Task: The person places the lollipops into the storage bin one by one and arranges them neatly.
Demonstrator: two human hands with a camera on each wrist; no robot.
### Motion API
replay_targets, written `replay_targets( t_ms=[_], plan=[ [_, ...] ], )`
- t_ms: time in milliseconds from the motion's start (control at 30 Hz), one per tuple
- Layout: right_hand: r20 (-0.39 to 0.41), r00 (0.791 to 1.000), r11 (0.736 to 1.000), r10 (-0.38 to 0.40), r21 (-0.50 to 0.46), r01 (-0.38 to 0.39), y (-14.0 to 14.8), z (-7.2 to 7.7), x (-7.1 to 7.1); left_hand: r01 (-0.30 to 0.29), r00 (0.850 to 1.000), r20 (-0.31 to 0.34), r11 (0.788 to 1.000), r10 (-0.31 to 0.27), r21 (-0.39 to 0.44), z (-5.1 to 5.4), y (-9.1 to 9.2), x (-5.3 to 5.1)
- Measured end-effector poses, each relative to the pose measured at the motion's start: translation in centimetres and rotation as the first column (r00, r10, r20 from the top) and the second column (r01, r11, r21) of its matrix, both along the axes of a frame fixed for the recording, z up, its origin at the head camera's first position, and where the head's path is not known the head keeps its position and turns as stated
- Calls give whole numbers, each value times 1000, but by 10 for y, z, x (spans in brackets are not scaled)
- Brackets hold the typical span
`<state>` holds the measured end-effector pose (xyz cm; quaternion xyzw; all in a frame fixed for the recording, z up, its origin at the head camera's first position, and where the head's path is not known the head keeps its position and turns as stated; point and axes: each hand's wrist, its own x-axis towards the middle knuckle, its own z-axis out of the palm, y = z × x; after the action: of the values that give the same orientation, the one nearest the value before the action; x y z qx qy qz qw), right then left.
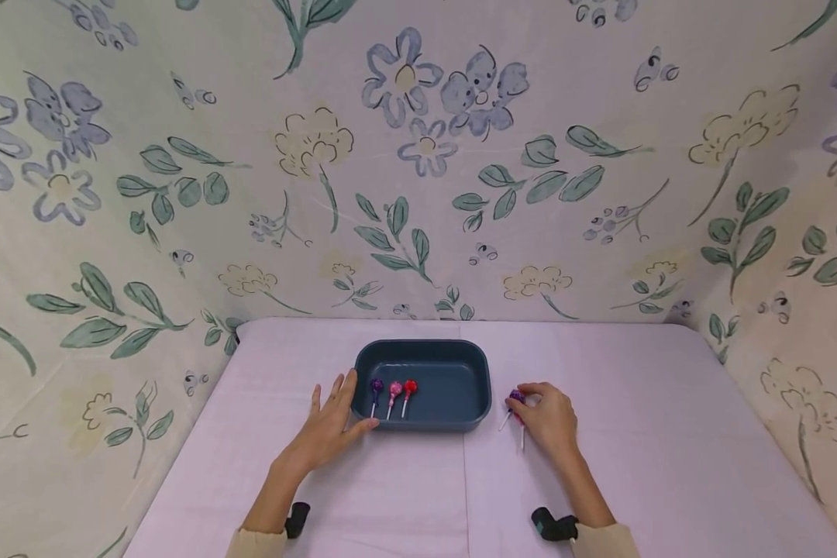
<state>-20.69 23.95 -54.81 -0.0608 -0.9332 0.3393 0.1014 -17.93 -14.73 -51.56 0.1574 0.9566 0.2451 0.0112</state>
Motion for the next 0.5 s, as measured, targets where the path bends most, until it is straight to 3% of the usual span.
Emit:
replay_targets(
  t_ms=[300, 500],
  plan=[
    [0, 1000, 1000, 11, 26, -11, -2, 2, 0, 1, 1000, -6, 1000, -1, -7, 0, 0, 0],
    [-48, 999, 999, 23, -33, -24, 0, 3, -4, -4, 1000, 5, 1000, 5, -7, 0, 0, 0]
  ],
)
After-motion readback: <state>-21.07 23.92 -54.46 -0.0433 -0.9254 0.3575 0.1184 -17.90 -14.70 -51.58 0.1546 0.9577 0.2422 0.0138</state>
